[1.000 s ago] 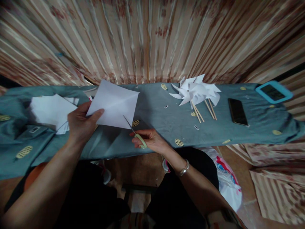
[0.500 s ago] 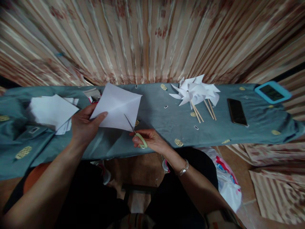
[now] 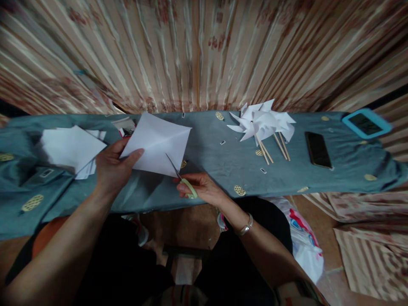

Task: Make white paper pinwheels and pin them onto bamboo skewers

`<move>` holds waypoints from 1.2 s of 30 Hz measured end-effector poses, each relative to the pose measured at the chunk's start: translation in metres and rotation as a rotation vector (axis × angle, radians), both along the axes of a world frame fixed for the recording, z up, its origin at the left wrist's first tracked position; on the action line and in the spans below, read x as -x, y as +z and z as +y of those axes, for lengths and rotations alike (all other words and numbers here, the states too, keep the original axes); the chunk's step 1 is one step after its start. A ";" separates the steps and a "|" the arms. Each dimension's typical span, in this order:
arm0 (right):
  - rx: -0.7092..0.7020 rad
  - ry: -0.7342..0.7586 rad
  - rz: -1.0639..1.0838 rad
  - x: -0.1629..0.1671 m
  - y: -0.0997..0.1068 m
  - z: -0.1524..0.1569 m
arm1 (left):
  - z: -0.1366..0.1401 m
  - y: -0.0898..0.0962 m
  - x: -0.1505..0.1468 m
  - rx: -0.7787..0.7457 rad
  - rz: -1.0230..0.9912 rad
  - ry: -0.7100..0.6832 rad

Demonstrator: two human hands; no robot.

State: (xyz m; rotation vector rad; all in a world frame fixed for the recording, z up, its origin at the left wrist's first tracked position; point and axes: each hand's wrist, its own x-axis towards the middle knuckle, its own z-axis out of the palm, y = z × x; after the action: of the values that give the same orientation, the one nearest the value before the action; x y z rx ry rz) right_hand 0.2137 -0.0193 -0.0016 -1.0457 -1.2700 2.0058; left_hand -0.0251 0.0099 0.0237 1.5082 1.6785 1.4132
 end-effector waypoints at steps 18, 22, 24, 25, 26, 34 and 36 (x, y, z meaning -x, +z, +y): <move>0.039 -0.049 0.028 0.004 -0.003 0.000 | -0.002 0.003 0.001 0.006 0.017 0.011; 0.073 -0.053 0.033 0.005 -0.002 0.001 | -0.002 0.003 0.003 0.008 -0.004 -0.001; 0.079 -0.062 0.027 0.006 -0.002 0.000 | -0.002 0.002 0.004 0.005 -0.015 -0.004; 0.082 -0.066 0.025 0.006 -0.003 0.000 | -0.002 0.001 0.004 0.005 -0.023 -0.007; 0.084 -0.069 0.026 0.006 -0.004 0.000 | -0.002 0.001 0.004 0.006 -0.032 -0.009; 0.033 -0.043 0.024 0.007 -0.006 0.000 | -0.004 -0.002 0.003 0.048 -0.077 -0.035; 0.030 -0.041 0.033 0.007 -0.006 0.001 | -0.004 -0.003 0.002 0.057 -0.082 -0.043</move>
State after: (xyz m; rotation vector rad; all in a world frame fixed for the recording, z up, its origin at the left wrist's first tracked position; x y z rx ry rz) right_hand 0.2068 -0.0184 -0.0073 -1.0405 -1.1958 2.0081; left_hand -0.0274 0.0056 0.0212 1.4273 1.6144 1.3748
